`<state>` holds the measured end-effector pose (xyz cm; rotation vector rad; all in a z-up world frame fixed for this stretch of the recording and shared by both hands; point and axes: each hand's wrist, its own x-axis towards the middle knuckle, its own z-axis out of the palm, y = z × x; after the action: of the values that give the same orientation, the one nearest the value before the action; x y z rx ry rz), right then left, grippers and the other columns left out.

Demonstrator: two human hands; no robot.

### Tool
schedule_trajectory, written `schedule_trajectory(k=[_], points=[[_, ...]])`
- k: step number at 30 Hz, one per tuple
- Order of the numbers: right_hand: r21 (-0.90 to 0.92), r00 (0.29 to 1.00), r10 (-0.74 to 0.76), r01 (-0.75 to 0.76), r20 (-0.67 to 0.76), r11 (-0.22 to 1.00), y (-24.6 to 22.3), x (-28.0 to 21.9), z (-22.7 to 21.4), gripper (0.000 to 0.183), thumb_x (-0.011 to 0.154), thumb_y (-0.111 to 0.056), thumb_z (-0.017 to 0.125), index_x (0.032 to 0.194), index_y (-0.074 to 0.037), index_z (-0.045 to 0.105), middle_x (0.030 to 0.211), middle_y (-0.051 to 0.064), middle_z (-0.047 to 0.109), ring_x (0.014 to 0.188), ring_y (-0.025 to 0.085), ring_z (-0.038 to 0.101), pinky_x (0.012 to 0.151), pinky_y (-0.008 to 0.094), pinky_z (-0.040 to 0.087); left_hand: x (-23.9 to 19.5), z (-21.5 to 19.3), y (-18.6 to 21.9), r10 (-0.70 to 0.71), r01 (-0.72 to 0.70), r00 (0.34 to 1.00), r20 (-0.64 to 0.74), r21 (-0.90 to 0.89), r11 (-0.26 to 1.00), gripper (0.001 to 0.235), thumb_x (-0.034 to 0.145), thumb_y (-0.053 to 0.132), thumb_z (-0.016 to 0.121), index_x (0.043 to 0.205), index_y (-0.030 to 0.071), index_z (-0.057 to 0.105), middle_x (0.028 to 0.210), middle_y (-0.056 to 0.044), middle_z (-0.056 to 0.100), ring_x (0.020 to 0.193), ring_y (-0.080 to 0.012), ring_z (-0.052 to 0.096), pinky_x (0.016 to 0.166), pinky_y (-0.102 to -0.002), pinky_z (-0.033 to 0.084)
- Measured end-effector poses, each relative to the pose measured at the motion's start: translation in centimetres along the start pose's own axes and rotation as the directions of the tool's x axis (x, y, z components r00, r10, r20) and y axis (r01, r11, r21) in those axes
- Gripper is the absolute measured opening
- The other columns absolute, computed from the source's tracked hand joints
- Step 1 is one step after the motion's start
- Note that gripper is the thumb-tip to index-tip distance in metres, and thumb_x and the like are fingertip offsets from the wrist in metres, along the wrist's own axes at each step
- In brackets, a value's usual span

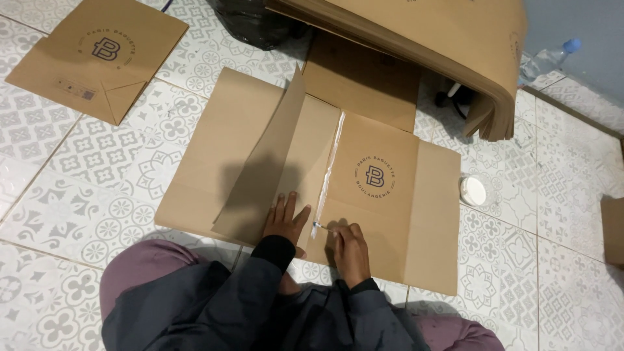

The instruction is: The person sits on the floor and assembles flat paper bags by folding the side flaps inward. They use a small brush to apply a white adhesive substance along the center seam of the bag and then press the flaps down to secure them.

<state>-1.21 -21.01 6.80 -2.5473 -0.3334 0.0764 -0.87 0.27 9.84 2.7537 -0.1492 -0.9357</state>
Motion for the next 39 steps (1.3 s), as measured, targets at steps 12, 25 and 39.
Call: schedule_trajectory(k=[12,25,39], points=[[0.152,0.986,-0.159,0.149,0.058,0.977,-0.7,-5.3,-0.3,0.017,0.100,-0.005,0.055,0.106,-0.004,0.071,0.098,0.008,0.059,0.090,0.026,0.067,0.084,0.033,0.054,2.6,3.4,-1.0,0.033,-0.032,0.995,-0.094,0.018,0.999,0.146,0.060,0.057,0.097,0.164,0.028,-0.001,0.169,-0.018,-0.025,0.155,-0.0455,-0.019,0.127,-0.056,0.004],[0.032,0.979,-0.203,0.204,-0.035,0.978,-1.6,-4.7,-0.5,0.017,0.102,-0.002,0.054,0.109,-0.001,0.069,0.099,0.010,0.056,0.090,0.024,0.066,0.080,0.031,0.056,2.4,3.5,-1.1,0.056,-0.054,0.993,-0.102,0.022,0.998,0.147,0.059,0.055,0.098,0.164,0.028,-0.001,0.168,-0.019,-0.026,0.154,-0.0477,-0.019,0.126,-0.058,0.003],[0.012,0.992,-0.124,0.124,0.001,0.992,-0.5,-2.8,0.8,0.011,0.093,0.009,0.056,0.095,-0.001,0.062,0.095,0.005,0.050,0.088,0.015,0.054,0.081,0.021,0.044,1.6,2.2,-0.5,0.014,-0.011,0.999,-0.029,0.111,0.994,0.144,0.065,0.061,0.092,0.164,0.028,-0.007,0.168,-0.020,-0.029,0.155,-0.0478,-0.020,0.127,-0.056,0.002]])
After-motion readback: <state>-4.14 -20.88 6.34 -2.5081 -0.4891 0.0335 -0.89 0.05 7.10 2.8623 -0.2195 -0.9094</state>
